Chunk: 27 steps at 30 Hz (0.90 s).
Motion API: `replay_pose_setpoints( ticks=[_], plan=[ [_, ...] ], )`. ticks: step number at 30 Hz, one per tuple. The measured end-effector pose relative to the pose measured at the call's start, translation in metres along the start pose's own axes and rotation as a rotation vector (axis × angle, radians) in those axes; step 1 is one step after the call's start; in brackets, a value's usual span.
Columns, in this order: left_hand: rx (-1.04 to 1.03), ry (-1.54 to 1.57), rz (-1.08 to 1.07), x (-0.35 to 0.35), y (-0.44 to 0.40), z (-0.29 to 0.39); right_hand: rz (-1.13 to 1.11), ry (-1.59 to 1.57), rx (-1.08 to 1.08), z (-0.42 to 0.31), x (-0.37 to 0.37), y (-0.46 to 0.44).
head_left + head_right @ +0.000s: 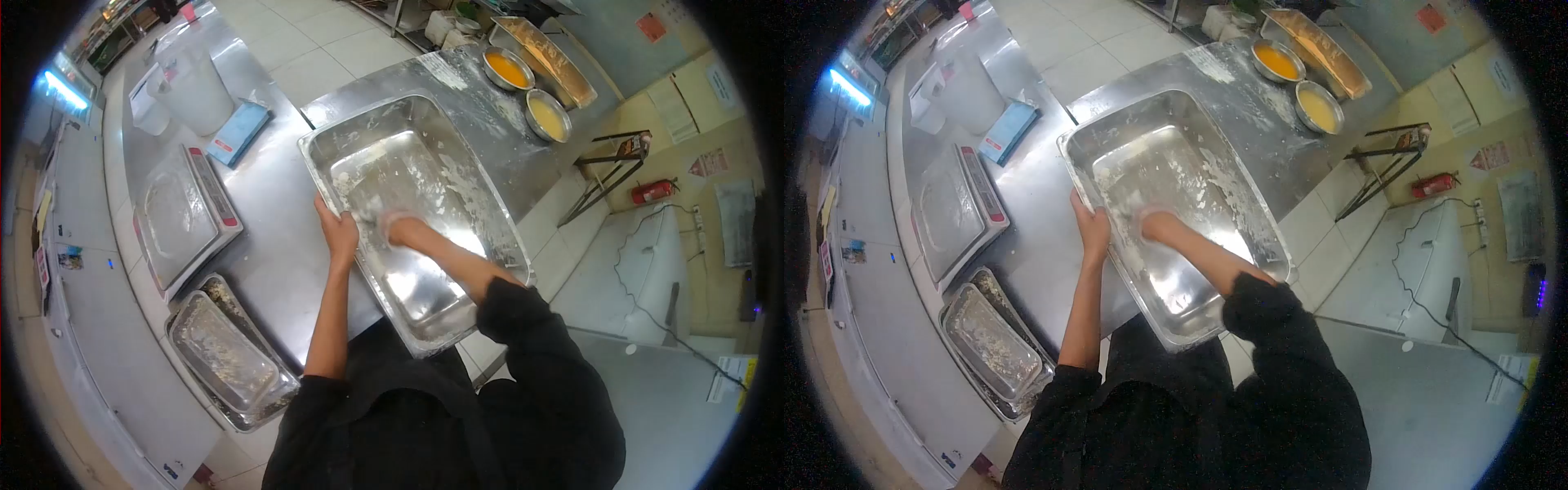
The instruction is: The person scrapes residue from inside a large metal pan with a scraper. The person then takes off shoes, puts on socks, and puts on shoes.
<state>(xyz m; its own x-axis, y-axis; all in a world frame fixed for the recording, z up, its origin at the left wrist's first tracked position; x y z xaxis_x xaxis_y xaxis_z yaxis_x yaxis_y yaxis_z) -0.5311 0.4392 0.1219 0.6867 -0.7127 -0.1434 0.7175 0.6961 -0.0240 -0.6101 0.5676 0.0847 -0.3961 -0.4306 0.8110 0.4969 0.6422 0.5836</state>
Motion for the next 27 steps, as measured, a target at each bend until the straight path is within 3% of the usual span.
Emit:
replay_pose_setpoints(
  ticks=[4,5,6,9,10,11,14,17,18,20,23,27],
  plan=[
    [0.02,0.037,0.037,0.001,0.001,-0.005,-0.092,-0.127,0.088,-0.017,-0.043,0.123],
    [0.024,0.04,0.045,0.001,-0.001,-0.007,-0.283,-0.127,0.01,-0.026,-0.02,0.158],
    [-0.014,0.007,0.046,0.001,-0.001,-0.008,-0.289,-0.122,0.012,-0.025,-0.024,0.157],
    [-0.014,0.031,0.023,-0.001,0.001,0.002,-0.189,-0.224,-0.148,-0.011,-0.047,0.127],
    [0.02,0.089,0.012,0.0,0.005,0.003,0.045,-0.236,-0.083,-0.014,-0.032,0.11],
    [0.023,0.082,-0.003,0.0,0.006,0.002,-0.049,-0.214,-0.133,-0.013,-0.015,0.084],
    [0.015,0.083,-0.021,0.001,0.003,0.002,0.186,-0.102,-0.05,-0.005,-0.008,-0.003],
    [0.041,0.133,-0.047,0.002,0.005,-0.012,0.085,0.093,0.032,0.001,-0.014,-0.03],
    [0.004,0.11,-0.029,0.004,0.006,-0.016,0.089,0.097,0.033,-0.001,-0.012,-0.015],
    [-0.038,0.098,0.0,0.004,0.007,-0.011,0.119,-0.19,-0.03,-0.002,-0.006,0.05],
    [0.068,0.238,0.025,-0.001,0.013,-0.006,-0.06,-0.124,-0.009,0.007,-0.04,0.123],
    [0.041,0.131,0.024,-0.006,0.01,-0.003,-0.22,-0.141,-0.061,0.015,-0.044,0.189]
  ],
)
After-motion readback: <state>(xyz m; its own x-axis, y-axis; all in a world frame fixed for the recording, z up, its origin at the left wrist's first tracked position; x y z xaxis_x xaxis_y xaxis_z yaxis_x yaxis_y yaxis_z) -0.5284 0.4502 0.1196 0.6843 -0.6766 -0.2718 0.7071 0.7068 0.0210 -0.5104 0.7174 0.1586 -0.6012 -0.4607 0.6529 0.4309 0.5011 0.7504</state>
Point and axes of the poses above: each hand's wrist, its own y-axis away from the middle knuckle, its own x-axis out of the back of the hand, z = x × y, the point moved 5 cm from there along -y, towards the middle knuckle, and after that the axes turned 10 degrees about y, right-handed, at the moved point
